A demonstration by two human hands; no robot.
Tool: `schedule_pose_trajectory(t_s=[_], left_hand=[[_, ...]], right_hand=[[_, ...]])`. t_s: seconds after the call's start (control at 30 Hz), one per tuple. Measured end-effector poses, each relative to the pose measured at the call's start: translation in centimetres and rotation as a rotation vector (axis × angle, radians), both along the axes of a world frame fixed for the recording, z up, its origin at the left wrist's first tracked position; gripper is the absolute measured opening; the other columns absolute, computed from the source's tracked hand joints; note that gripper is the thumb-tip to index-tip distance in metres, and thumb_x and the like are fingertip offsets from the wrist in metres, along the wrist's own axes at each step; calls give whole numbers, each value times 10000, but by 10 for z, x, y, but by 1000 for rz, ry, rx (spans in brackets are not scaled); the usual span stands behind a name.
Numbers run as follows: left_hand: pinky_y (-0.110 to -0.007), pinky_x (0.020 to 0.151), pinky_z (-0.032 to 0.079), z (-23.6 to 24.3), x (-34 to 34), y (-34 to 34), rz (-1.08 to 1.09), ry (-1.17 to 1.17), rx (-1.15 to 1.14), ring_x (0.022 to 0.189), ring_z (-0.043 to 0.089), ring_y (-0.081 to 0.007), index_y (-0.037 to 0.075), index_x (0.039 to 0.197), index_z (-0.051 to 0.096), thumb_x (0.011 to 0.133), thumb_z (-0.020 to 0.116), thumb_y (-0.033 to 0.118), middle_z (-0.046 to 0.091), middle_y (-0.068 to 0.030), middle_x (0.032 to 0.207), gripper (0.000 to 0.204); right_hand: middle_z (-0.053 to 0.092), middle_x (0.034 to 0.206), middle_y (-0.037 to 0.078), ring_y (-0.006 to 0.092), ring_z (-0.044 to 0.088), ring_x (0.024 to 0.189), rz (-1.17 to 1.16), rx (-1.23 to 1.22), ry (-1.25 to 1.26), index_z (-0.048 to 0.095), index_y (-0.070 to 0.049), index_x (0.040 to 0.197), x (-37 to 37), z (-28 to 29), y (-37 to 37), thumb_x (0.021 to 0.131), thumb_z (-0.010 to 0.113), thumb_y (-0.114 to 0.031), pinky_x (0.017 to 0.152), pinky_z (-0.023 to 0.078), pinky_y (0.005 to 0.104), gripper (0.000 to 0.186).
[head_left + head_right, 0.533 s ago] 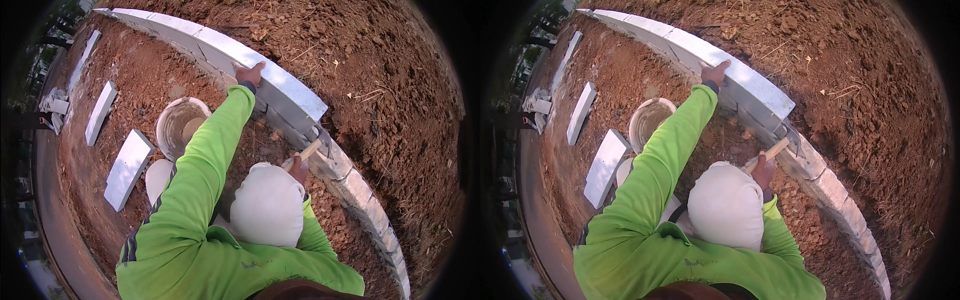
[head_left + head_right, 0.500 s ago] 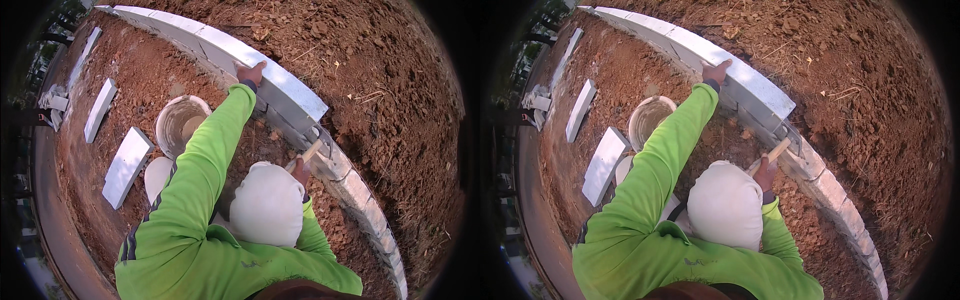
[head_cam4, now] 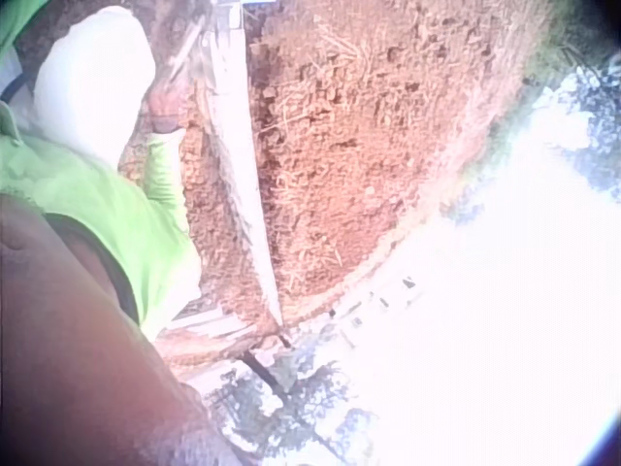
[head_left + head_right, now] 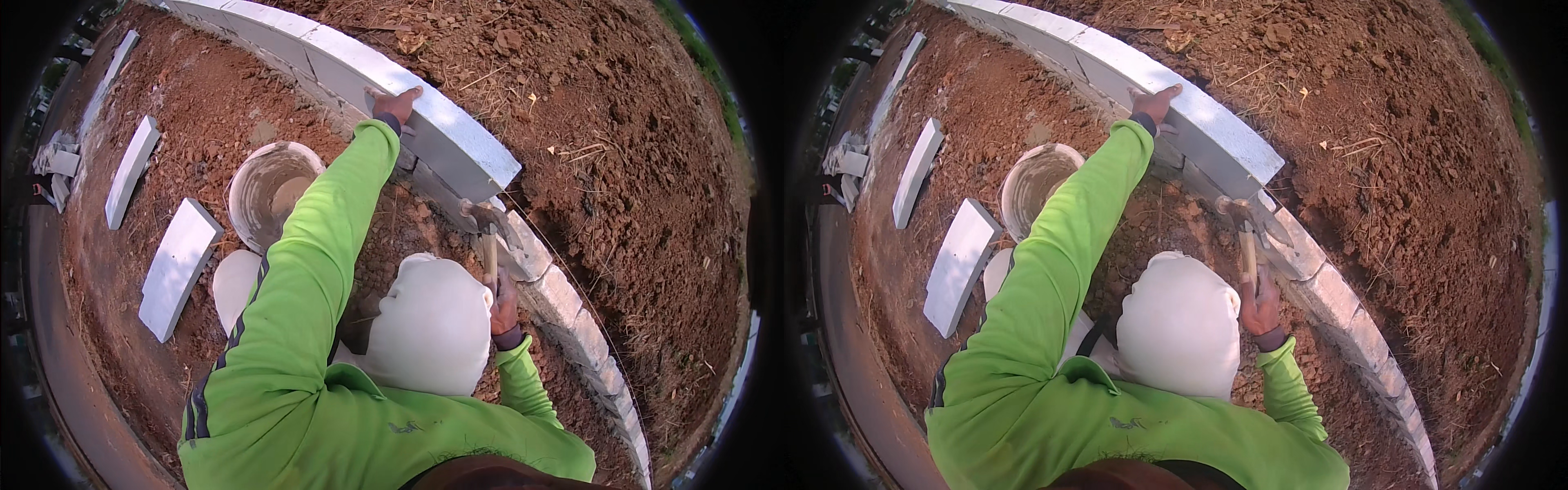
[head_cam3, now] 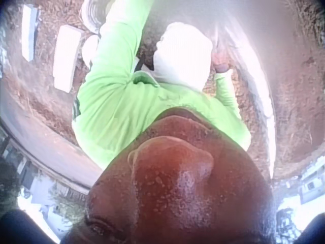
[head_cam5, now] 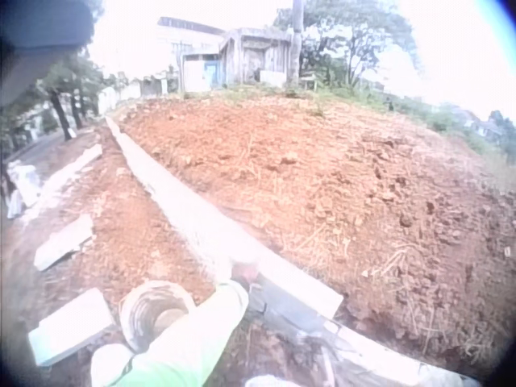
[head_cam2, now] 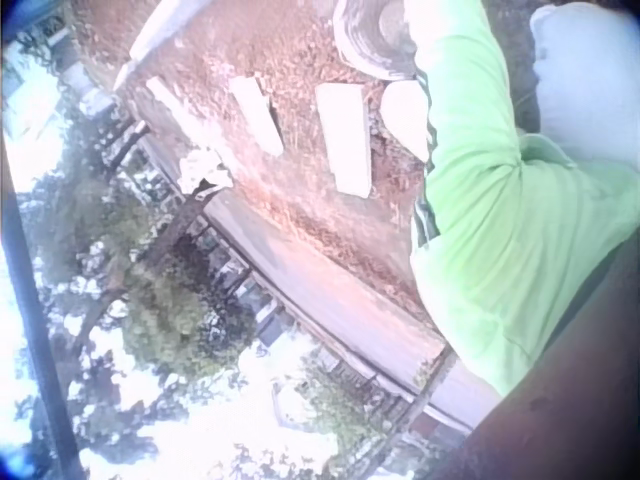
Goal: The person applies mortar to stone blocks using a trowel and positions them into a curved curb wall, tapping them into place with a hammer and smoothing the mortar joints.
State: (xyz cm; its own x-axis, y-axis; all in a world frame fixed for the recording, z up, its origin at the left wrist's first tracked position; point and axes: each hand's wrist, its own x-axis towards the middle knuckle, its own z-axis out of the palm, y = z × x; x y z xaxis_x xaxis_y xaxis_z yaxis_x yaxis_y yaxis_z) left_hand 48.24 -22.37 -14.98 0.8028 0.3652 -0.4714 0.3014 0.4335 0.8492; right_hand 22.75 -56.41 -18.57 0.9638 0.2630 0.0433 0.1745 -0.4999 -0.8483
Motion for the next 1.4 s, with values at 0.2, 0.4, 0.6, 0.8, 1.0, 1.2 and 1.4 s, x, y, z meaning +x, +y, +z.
schedule_pose_trajectory(t_s=[0.2,0.4,0.6,0.8,1.0,1.2,1.4], left_hand=[[-645,806,577,-24,19,6,25,-10,73,1236,523,-438,128,1548,-233,798,827,202,327,-255,1520,1301],[-586,762,609,-7,11,-15,75,1,134,1196,562,-425,-56,1532,68,797,832,242,418,-271,1450,1101],[-589,785,606,-64,38,14,77,-32,204,1205,566,-419,69,1575,-129,774,849,192,365,-272,1506,1270],[-582,809,601,-6,0,-3,81,17,105,1167,607,-407,56,1573,-150,771,850,194,439,-262,1469,1289],[-414,907,577,-5,6,-3,111,33,383,1129,652,-371,-4,1574,-61,740,847,302,560,-292,1346,1271],[-442,932,570,-62,33,12,176,-11,512,1114,654,-427,0,1569,-39,682,869,397,627,-321,1239,1329],[-477,936,561,-44,19,4,78,-18,365,1166,632,-415,29,1576,-56,697,857,432,588,-313,1308,1330]], right_hand=[[578,660,210,438,594,582,-26,-61,-425,518,-22,1061,115,102,80,1042,507,-205,519,437,468,184],[595,656,288,521,610,657,-51,-447,-326,498,-23,1043,140,67,80,1024,511,-281,602,467,594,259],[607,698,311,522,624,713,11,-477,-319,521,-7,1034,150,78,90,1017,520,-300,637,473,592,293],[638,769,290,487,647,742,106,-100,-507,556,11,1035,206,145,161,1024,519,-309,647,481,534,323],[677,867,288,485,662,860,188,-217,-581,582,-2,1052,314,148,294,1038,455,-355,770,511,556,376],[681,984,313,482,668,901,400,-531,-398,574,38,1145,353,94,348,1025,441,-367,825,514,548,443],[681,1013,311,461,672,965,329,-546,-330,585,49,1133,339,100,336,1014,465,-348,879,515,530,432]])
